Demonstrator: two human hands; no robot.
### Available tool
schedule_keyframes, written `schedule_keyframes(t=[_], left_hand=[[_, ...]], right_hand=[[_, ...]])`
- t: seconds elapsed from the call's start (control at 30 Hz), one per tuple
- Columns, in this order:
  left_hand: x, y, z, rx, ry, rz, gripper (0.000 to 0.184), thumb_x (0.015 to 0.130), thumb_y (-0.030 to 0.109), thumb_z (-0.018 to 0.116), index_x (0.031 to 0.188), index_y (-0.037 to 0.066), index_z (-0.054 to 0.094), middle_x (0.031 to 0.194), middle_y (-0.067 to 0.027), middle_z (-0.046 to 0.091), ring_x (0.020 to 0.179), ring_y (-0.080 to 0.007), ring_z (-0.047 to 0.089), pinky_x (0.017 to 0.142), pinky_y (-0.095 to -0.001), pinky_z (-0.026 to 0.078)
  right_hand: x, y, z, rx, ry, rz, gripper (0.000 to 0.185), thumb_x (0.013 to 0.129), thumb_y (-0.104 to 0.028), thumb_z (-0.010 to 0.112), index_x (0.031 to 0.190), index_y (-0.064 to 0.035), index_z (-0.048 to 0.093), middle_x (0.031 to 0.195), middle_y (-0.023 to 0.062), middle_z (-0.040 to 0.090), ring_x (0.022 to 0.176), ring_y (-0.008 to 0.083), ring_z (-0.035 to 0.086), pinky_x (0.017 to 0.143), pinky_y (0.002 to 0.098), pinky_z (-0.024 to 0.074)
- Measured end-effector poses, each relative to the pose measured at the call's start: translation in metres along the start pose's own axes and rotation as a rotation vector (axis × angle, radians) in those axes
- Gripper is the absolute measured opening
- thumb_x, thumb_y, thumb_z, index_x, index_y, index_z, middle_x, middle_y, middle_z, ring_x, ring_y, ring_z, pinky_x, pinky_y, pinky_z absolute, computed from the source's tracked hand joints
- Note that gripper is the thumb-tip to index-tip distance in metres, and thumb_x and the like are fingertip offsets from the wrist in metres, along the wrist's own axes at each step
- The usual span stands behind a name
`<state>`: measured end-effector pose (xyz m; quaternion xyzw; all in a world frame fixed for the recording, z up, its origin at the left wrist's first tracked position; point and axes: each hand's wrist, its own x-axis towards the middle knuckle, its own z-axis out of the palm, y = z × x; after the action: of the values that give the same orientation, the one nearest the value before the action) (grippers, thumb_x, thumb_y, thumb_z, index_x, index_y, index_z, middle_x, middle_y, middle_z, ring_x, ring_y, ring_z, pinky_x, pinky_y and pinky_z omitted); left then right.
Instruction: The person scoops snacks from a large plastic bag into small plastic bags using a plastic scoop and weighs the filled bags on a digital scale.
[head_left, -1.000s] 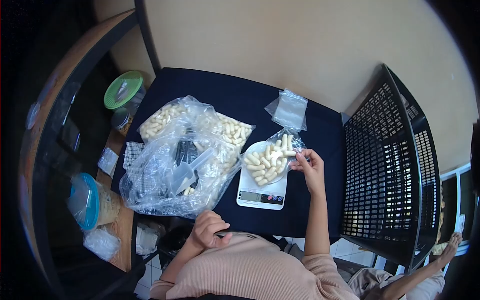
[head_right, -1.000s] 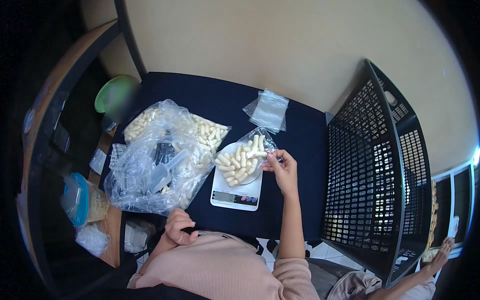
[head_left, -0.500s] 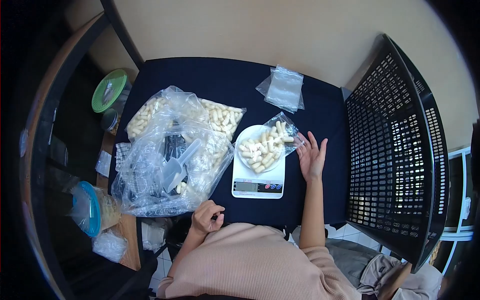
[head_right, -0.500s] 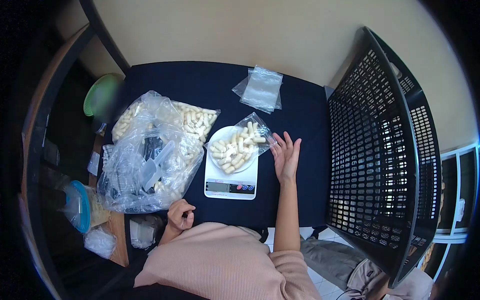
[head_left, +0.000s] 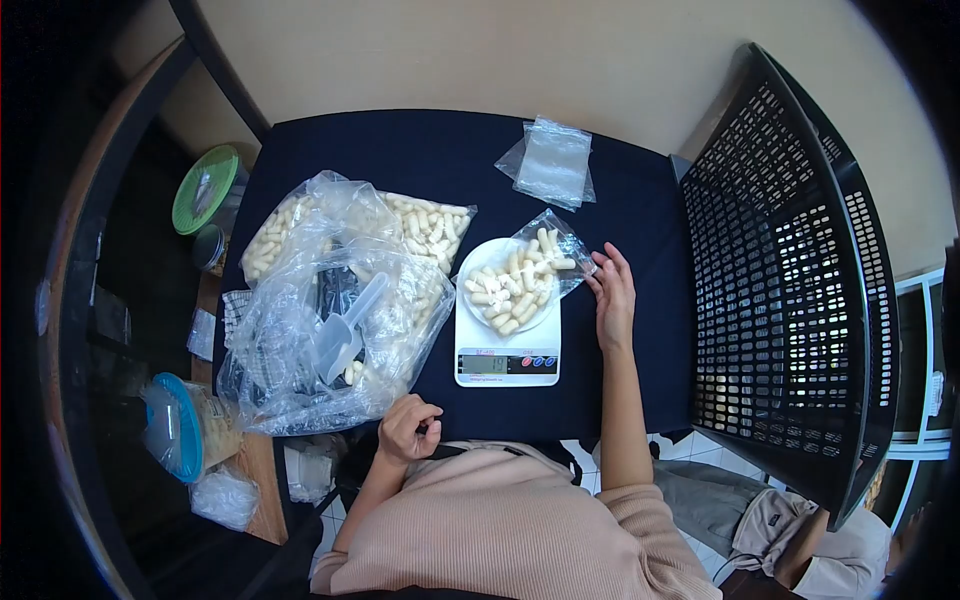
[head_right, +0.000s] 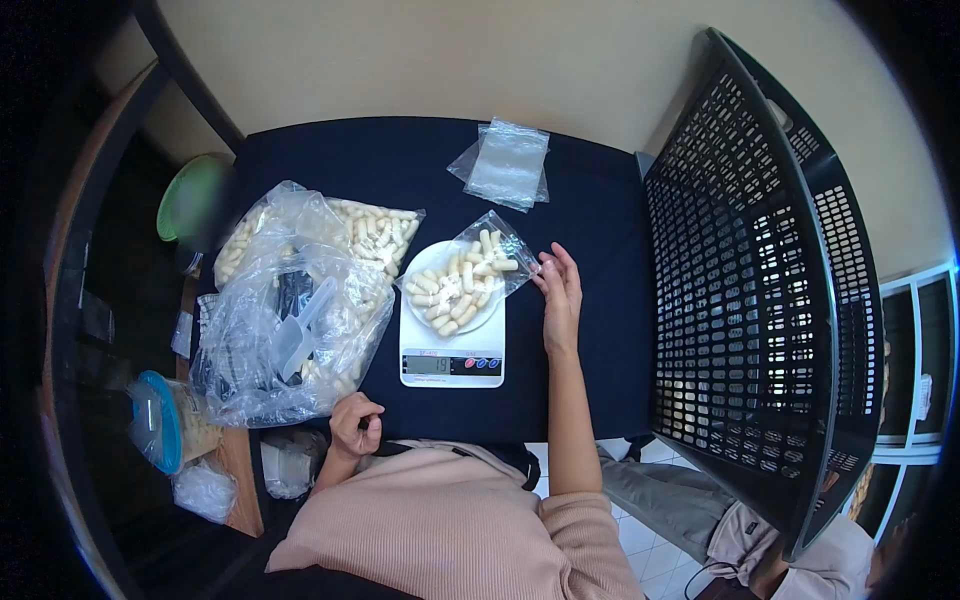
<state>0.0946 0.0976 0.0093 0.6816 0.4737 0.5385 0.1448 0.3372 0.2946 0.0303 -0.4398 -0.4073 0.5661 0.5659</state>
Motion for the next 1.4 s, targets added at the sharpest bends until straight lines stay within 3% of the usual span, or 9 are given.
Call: schedule_keyframes(t=[0.23,0.4,0.57,0.67,0.77,0.83,0.97,1.07,1.4], left_hand=[[0.000,0.001,0.001,0.008,0.024,0.007,0.008,0.075,0.009,0.056,0.074,0.001,0.054,0.052,-0.0053,0.044,0.044,-0.0189,0.044,0.043,-0.0286,0.035],[0.002,0.002,0.000,0.023,0.035,0.014,0.007,0.074,0.008,0.057,0.074,0.001,0.054,0.052,-0.0056,0.045,0.044,-0.0189,0.044,0.043,-0.0289,0.035],[0.021,0.028,-0.001,-0.253,0.137,-0.010,0.004,0.074,0.002,0.056,0.076,0.000,0.053,0.057,-0.0072,0.049,0.045,-0.0177,0.045,0.044,-0.0277,0.036],[0.051,0.048,-0.010,-0.357,0.321,-0.015,0.027,0.072,0.010,0.061,0.092,-0.001,0.047,0.079,-0.0106,0.050,0.070,-0.0189,0.049,0.068,-0.0303,0.041],[0.093,0.061,-0.014,-0.695,0.322,-0.344,0.060,0.073,0.018,0.064,0.120,0.001,0.031,0.112,-0.0110,0.037,0.102,-0.0184,0.042,0.084,-0.0322,0.037],[0.096,0.058,-0.007,-0.844,0.233,-0.472,0.050,0.078,0.014,0.060,0.118,0.001,0.033,0.113,-0.0104,0.041,0.105,-0.0168,0.043,0.088,-0.0310,0.036],[0.084,0.059,0.001,-0.993,0.520,-0.626,0.025,0.087,0.009,0.047,0.111,0.001,0.043,0.101,-0.0094,0.055,0.092,-0.0123,0.054,0.080,-0.0250,0.044],[0.075,0.054,-0.002,-1.131,0.752,-0.848,0.019,0.087,0.022,0.048,0.099,0.007,0.051,0.092,-0.0067,0.055,0.085,-0.0152,0.056,0.075,-0.0298,0.048],[0.069,0.043,-0.007,-1.497,0.826,-0.986,0.032,0.089,0.036,0.040,0.100,0.008,0.049,0.096,-0.0086,0.055,0.089,-0.0194,0.056,0.082,-0.0337,0.045]], right_hand=[[0.001,-0.011,0.013,-0.289,-0.002,0.091,0.042,0.086,-0.021,0.053,0.120,0.0020,0.043,0.091,0.0051,0.056,0.078,0.0066,0.053,0.063,0.0179,0.0424],[0.003,-0.016,0.026,-0.339,-0.027,0.078,0.042,0.083,-0.013,0.058,0.119,0.0025,0.042,0.089,0.0049,0.057,0.077,0.0078,0.056,0.066,0.0184,0.0429],[-0.001,-0.040,0.042,0.067,-0.212,-0.014,0.035,0.081,-0.003,0.056,0.114,0.0004,0.043,0.085,0.0042,0.055,0.080,0.0114,0.058,0.066,0.0199,0.0476],[-0.008,-0.066,0.060,-0.041,-0.397,-0.057,0.034,0.081,0.000,0.054,0.113,0.0018,0.042,0.085,0.0053,0.053,0.079,0.0158,0.060,0.066,0.0256,0.0523],[-0.027,-0.087,0.091,-0.111,-0.663,-0.056,0.034,0.080,0.003,0.055,0.112,0.0020,0.043,0.084,0.0055,0.052,0.076,0.0142,0.059,0.064,0.0232,0.0502],[-0.043,-0.093,0.117,-0.152,-0.753,-0.026,0.034,0.080,0.003,0.055,0.112,0.0016,0.043,0.084,0.0051,0.052,0.074,0.0117,0.058,0.063,0.0217,0.0492],[-0.055,-0.079,0.152,-0.251,-0.834,0.061,0.043,0.077,0.000,0.060,0.116,-0.0006,0.042,0.086,0.0050,0.054,0.073,0.0081,0.056,0.064,0.0186,0.0448],[-0.057,-0.077,0.171,-0.448,-1.052,0.076,0.052,0.076,-0.002,0.062,0.122,0.0005,0.037,0.086,0.0064,0.056,0.075,0.0091,0.056,0.067,0.0214,0.0456],[-0.048,-0.049,0.199,-0.607,-1.101,0.063,0.052,0.075,-0.004,0.060,0.123,0.0001,0.039,0.076,0.0076,0.060,0.071,0.0095,0.057,0.064,0.0219,0.0450]])
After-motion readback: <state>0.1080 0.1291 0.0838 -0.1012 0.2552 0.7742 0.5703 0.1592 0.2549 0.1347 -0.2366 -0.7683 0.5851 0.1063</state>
